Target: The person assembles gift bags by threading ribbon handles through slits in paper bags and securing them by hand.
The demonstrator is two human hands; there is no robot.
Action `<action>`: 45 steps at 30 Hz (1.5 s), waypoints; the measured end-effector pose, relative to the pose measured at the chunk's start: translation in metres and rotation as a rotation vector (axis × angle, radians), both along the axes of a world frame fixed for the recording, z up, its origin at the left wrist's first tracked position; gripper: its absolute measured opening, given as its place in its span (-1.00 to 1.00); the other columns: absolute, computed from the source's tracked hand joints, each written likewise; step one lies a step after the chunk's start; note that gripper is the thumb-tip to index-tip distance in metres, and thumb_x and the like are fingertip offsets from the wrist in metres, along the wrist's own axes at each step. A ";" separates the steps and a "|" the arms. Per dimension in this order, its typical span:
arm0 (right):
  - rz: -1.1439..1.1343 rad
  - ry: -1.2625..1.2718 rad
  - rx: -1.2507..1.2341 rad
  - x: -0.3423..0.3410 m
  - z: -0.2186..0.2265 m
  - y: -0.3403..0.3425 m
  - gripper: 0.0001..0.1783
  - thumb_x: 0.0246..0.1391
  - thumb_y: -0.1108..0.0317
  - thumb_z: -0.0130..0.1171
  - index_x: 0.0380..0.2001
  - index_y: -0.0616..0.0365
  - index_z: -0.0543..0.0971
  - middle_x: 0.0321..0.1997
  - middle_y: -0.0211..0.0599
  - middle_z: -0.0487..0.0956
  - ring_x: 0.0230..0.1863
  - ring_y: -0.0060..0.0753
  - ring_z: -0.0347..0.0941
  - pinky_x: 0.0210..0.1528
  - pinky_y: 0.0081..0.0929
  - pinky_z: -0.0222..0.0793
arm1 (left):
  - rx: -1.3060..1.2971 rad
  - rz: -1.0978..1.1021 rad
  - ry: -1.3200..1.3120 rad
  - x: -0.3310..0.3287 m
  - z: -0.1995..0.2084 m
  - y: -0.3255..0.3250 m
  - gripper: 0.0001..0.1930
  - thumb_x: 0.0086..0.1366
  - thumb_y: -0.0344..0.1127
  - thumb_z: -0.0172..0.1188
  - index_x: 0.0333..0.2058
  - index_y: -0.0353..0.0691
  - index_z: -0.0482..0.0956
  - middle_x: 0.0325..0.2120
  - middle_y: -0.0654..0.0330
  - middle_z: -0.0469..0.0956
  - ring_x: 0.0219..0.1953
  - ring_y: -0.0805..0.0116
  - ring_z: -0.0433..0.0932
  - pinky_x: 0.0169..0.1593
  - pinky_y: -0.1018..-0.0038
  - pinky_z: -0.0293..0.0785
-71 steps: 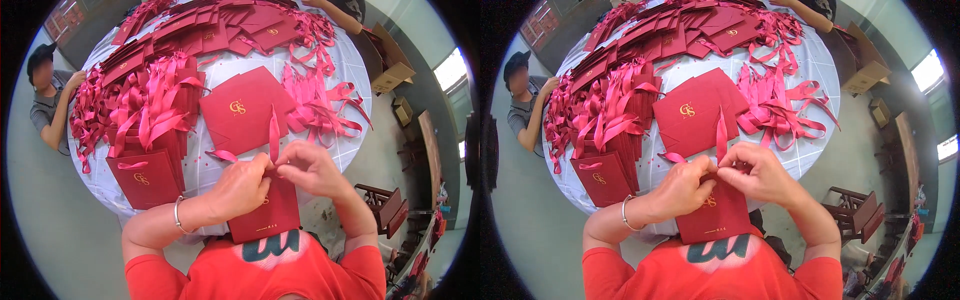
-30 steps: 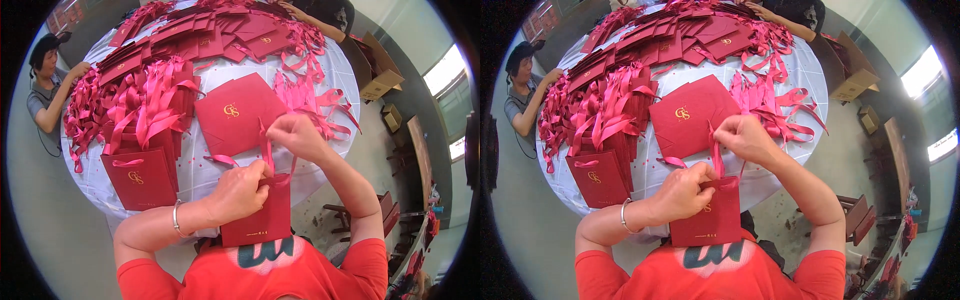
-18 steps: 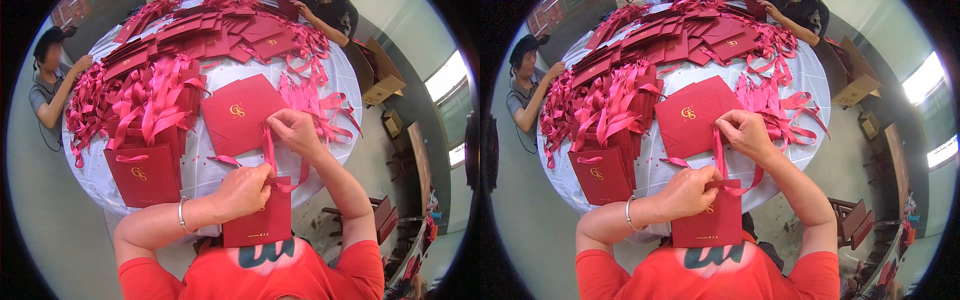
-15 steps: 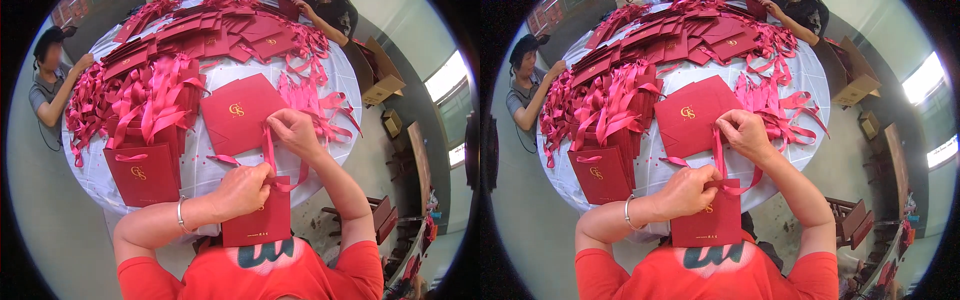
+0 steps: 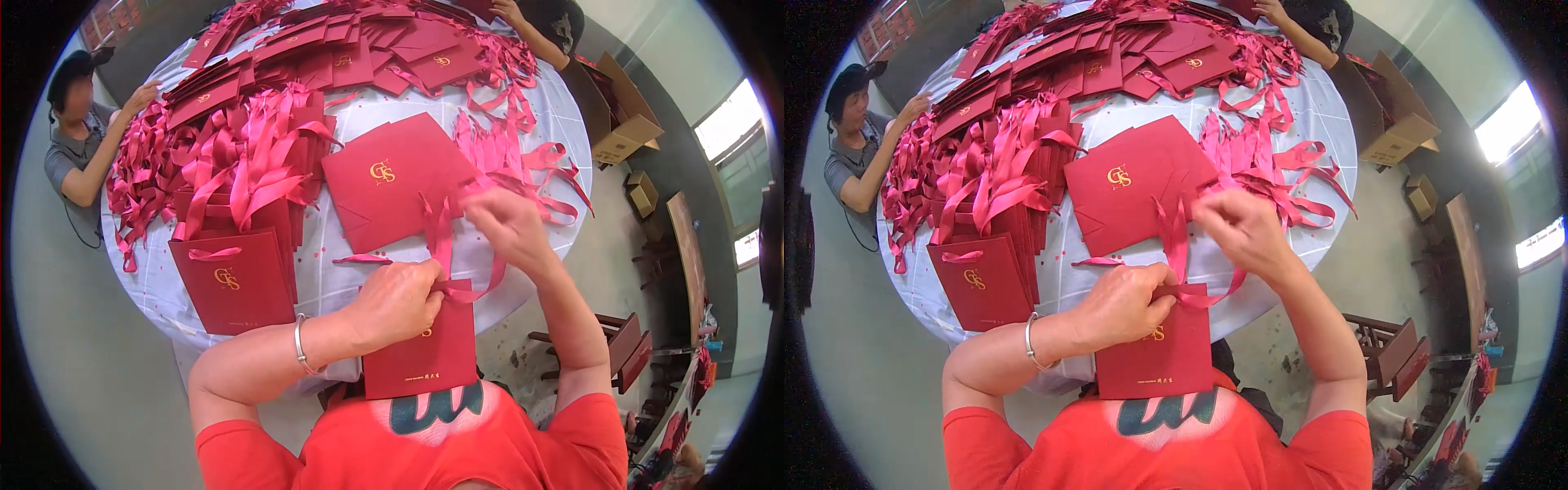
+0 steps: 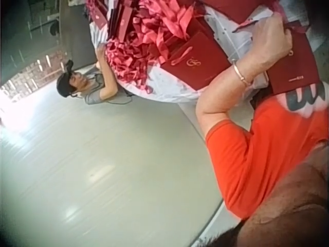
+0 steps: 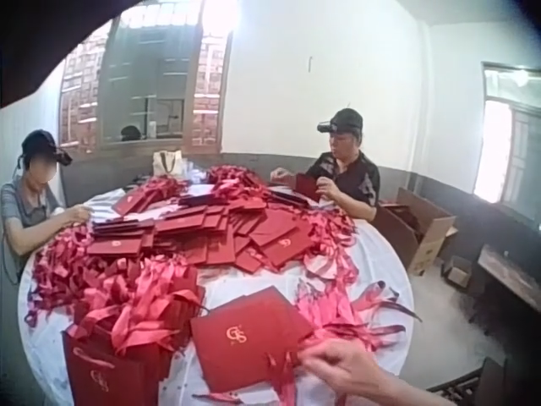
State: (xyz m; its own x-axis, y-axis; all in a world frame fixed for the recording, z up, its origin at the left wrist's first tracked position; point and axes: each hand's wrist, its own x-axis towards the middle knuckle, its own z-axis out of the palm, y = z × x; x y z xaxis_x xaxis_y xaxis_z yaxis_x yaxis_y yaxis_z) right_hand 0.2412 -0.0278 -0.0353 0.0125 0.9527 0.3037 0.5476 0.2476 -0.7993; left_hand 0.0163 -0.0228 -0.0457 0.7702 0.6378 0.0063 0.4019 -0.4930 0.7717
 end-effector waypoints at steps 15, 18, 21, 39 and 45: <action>0.157 -0.154 -0.251 -0.002 0.065 -0.108 -0.85 -0.09 0.44 0.37 -0.39 0.18 0.63 -0.53 -0.37 0.62 -0.52 -0.39 0.54 -0.47 -0.44 0.38 | 0.037 0.048 0.061 0.003 0.000 -0.001 -0.79 0.16 -0.32 0.22 -0.30 -0.34 0.54 -0.46 -0.11 0.61 -0.34 -0.08 0.62 -0.25 0.14 0.52; 0.370 0.382 -0.275 0.019 0.063 -0.115 -0.81 -0.14 0.52 0.37 -0.36 0.31 0.65 -0.47 -0.24 0.64 -0.45 -0.44 0.56 -0.48 -0.55 0.38 | 0.040 0.041 0.051 0.004 -0.002 0.001 -0.80 0.16 -0.33 0.21 -0.30 -0.34 0.55 -0.46 -0.12 0.61 -0.34 -0.08 0.62 -0.25 0.15 0.52; 0.513 0.950 -0.193 0.016 0.057 -0.119 -0.52 -0.26 0.49 0.42 -0.17 0.46 0.58 -0.26 0.07 0.62 -0.39 -0.26 0.59 -0.40 -0.47 0.47 | 0.017 0.047 0.051 0.005 0.000 0.002 -0.81 0.15 -0.36 0.20 -0.31 -0.36 0.54 -0.43 -0.14 0.61 -0.31 -0.08 0.62 -0.24 0.17 0.52; 0.134 -0.103 0.030 -0.050 0.007 -0.065 -0.85 -0.05 0.61 0.28 -0.34 0.25 0.60 -0.28 -0.15 0.62 -0.31 -0.25 0.58 -0.31 -0.47 0.49 | -0.586 0.076 -0.151 -0.009 0.025 0.011 -0.77 0.24 -0.63 -0.16 -0.14 -0.44 0.36 -0.52 0.08 0.57 -0.64 0.40 0.58 -0.56 0.48 0.44; 0.158 -0.102 0.045 -0.047 0.011 -0.056 -0.85 -0.07 0.59 0.31 -0.37 0.25 0.59 -0.39 -0.20 0.58 -0.40 -0.25 0.54 -0.37 -0.43 0.44 | -0.614 -0.031 -0.005 -0.019 0.041 0.027 -0.74 0.27 -0.60 -0.16 -0.08 -0.45 0.38 -0.67 0.17 0.52 -0.67 0.46 0.55 -0.57 0.48 0.40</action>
